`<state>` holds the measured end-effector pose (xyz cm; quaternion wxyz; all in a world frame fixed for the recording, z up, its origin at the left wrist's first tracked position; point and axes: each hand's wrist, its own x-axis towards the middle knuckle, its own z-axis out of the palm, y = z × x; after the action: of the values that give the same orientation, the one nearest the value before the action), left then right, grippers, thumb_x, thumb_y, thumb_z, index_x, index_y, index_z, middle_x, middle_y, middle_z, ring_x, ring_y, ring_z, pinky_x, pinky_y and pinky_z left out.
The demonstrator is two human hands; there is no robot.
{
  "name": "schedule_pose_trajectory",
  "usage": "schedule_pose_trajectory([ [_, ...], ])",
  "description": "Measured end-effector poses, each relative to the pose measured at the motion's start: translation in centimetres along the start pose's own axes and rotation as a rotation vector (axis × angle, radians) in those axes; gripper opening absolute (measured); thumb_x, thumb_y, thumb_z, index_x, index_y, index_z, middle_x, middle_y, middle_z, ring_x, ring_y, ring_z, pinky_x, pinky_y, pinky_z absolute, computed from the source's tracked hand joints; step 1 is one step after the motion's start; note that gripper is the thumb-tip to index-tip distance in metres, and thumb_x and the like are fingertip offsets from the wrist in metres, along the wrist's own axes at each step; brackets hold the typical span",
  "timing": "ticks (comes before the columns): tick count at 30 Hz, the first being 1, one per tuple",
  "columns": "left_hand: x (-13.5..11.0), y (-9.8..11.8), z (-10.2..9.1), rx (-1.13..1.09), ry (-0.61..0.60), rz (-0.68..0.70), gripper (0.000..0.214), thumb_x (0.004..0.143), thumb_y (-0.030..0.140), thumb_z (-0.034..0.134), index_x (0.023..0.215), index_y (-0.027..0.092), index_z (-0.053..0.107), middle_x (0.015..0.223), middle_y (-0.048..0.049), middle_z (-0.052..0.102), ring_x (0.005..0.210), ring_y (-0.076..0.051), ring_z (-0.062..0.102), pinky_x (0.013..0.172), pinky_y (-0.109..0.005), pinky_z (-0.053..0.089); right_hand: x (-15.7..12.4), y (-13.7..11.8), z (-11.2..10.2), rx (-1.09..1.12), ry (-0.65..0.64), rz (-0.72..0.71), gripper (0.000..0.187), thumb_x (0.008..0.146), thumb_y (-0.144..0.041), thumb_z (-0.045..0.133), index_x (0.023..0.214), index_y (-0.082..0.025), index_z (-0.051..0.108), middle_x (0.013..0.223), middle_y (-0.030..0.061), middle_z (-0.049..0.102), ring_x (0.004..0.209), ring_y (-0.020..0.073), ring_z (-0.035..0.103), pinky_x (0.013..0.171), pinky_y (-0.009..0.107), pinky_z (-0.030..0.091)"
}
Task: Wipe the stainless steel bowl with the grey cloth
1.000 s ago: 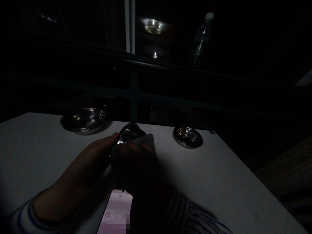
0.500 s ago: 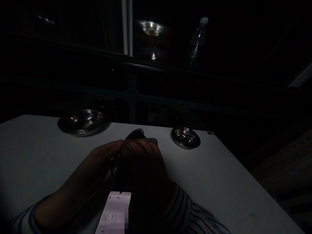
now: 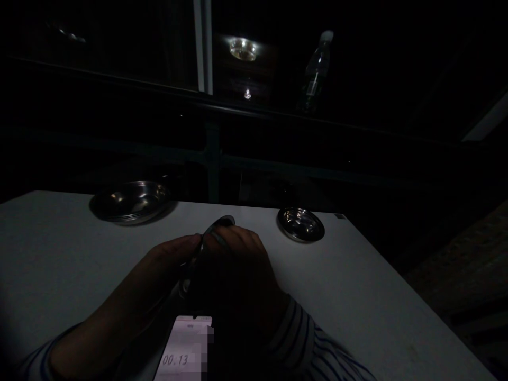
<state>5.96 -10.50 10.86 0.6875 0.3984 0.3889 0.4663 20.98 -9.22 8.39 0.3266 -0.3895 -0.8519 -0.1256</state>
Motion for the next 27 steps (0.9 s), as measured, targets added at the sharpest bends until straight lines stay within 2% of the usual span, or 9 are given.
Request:
schedule_pose_trajectory([
  [4,-0.1,0.0,0.1,0.005,-0.017,-0.027,0.018,0.072,0.029,0.063,0.063,0.014,0.061,0.057,-0.0003,0.057,0.050,-0.011,0.051,0.051,-0.023,0.039,-0.1,1.3,-0.2,0.078,0.030,0.101,0.028,0.089,-0.031,0.042,0.110,-0.016,0.056,0.111,0.0093,0.060,0.100,0.0213,0.053,0.083,0.037,0.044],
  [8,-0.4,0.2,0.3,-0.018,-0.045,-0.080,0.020,0.074,0.033,0.060,0.068,0.014,0.062,0.058,-0.0011,0.058,0.052,-0.014,0.055,0.051,-0.025,0.040,-0.1,2.3,-0.4,0.185,-0.009,0.188,0.029,0.093,-0.022,0.032,0.105,-0.016,0.057,0.102,0.0076,0.063,0.095,0.0181,0.056,0.082,0.034,0.045],
  [11,-0.4,0.3,0.1,-0.042,-0.025,-0.106,0.022,0.075,0.034,0.060,0.066,0.014,0.061,0.056,-0.0002,0.056,0.049,-0.011,0.052,0.049,-0.022,0.037,0.0,1.1,-0.2,0.135,-0.028,0.099,0.028,0.091,-0.031,0.039,0.108,-0.017,0.056,0.108,0.0087,0.061,0.098,0.0207,0.054,0.082,0.035,0.045],
  [15,-0.1,0.3,0.0,-0.063,0.021,-0.071,0.019,0.072,0.030,0.064,0.064,0.013,0.061,0.055,-0.0001,0.058,0.048,-0.010,0.052,0.049,-0.021,0.037,0.0,-0.6,0.2,0.105,-0.036,-0.015,0.034,0.087,-0.041,0.044,0.110,-0.019,0.055,0.109,0.0075,0.060,0.096,0.0224,0.054,0.079,0.038,0.044],
  [19,0.1,0.3,0.2,-0.119,0.003,-0.075,0.019,0.067,0.031,0.068,0.064,0.013,0.062,0.053,0.0001,0.058,0.047,-0.011,0.052,0.050,-0.023,0.039,-0.2,0.2,0.1,0.099,-0.014,0.101,0.034,0.092,-0.035,0.036,0.115,-0.017,0.053,0.116,0.0085,0.057,0.103,0.0211,0.051,0.084,0.037,0.043],
  [22,0.0,0.3,0.3,-0.124,0.006,-0.075,0.020,0.066,0.032,0.069,0.069,0.013,0.063,0.054,0.0004,0.058,0.048,-0.012,0.053,0.050,-0.024,0.040,-0.1,0.4,-0.2,0.081,-0.079,0.117,0.033,0.090,-0.033,0.040,0.116,-0.016,0.052,0.116,0.0085,0.057,0.104,0.0205,0.051,0.085,0.036,0.043],
  [24,0.0,0.3,0.2,-0.124,0.045,-0.075,0.021,0.068,0.033,0.068,0.068,0.013,0.063,0.053,0.0005,0.058,0.046,-0.011,0.052,0.048,-0.024,0.039,0.0,-0.2,0.0,0.068,-0.118,0.061,0.035,0.086,-0.037,0.048,0.115,-0.018,0.052,0.111,0.0071,0.059,0.100,0.0209,0.053,0.082,0.037,0.045],
  [27,0.2,0.6,-0.2,-0.149,0.134,-0.058,0.019,0.073,0.031,0.063,0.068,0.013,0.062,0.052,0.0005,0.058,0.044,-0.010,0.050,0.046,-0.023,0.038,-0.3,-1.5,1.4,0.035,-0.034,-0.102,0.032,0.085,-0.033,0.050,0.113,-0.016,0.053,0.107,0.0056,0.062,0.100,0.0202,0.053,0.081,0.038,0.045],
])
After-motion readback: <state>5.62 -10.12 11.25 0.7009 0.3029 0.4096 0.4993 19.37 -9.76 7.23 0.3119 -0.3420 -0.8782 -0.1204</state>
